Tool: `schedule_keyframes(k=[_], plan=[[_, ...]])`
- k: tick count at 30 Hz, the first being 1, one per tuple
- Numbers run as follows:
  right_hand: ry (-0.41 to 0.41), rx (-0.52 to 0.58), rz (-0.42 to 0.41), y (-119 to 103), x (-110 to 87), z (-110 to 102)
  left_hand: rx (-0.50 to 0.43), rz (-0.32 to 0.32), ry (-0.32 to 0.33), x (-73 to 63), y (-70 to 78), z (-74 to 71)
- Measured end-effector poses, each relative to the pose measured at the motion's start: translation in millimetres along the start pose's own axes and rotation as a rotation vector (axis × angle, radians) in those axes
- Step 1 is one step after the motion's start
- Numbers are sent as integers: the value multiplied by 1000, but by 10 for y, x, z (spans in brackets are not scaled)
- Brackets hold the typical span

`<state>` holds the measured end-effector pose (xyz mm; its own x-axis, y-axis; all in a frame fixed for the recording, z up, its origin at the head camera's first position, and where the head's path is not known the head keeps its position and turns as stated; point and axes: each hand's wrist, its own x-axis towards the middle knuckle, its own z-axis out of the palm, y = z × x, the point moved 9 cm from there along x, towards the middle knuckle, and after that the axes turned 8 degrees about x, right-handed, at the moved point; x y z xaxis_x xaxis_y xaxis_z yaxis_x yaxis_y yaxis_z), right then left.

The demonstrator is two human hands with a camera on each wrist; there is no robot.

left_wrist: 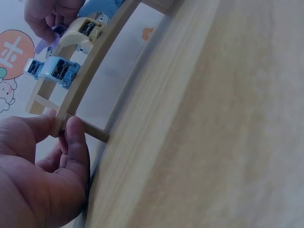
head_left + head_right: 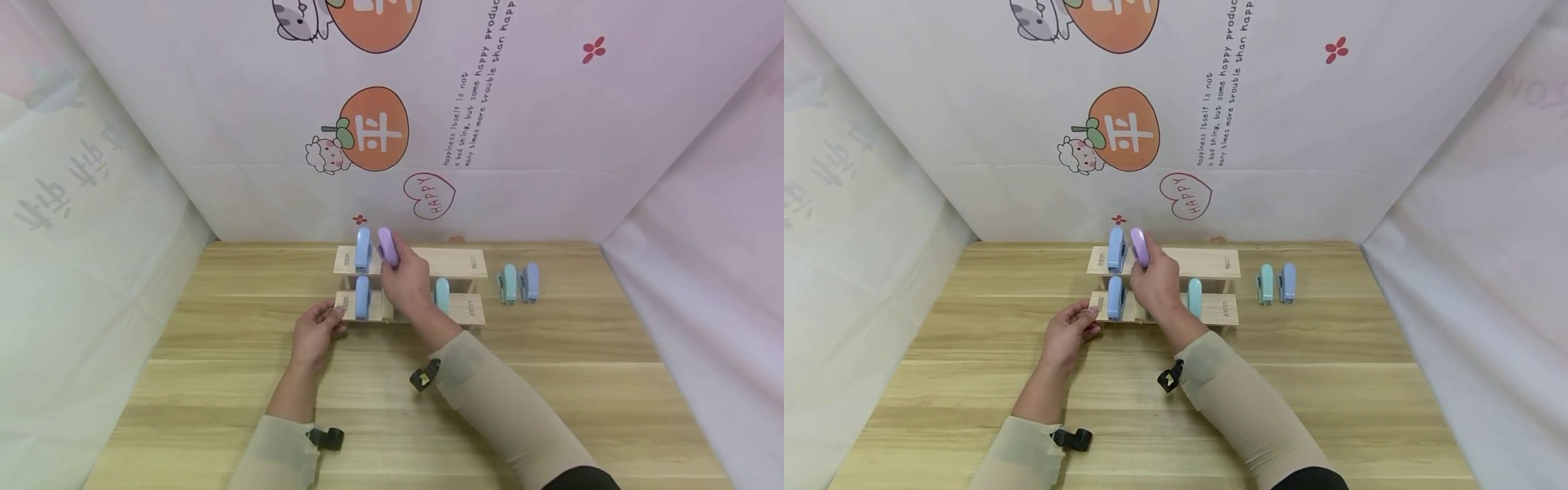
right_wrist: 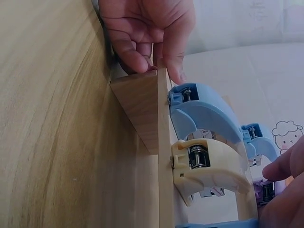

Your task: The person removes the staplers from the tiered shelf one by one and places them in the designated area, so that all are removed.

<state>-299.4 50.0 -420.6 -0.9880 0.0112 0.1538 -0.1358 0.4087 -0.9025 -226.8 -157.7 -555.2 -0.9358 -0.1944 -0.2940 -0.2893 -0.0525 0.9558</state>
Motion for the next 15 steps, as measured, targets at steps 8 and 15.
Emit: schedule_keyframes(k=[8, 15], plan=[[40, 6, -26, 22, -22, -98, 16, 0, 3, 0, -2, 4], [74, 30, -54, 1, -32, -214, 16, -9, 17, -3, 7, 1]])
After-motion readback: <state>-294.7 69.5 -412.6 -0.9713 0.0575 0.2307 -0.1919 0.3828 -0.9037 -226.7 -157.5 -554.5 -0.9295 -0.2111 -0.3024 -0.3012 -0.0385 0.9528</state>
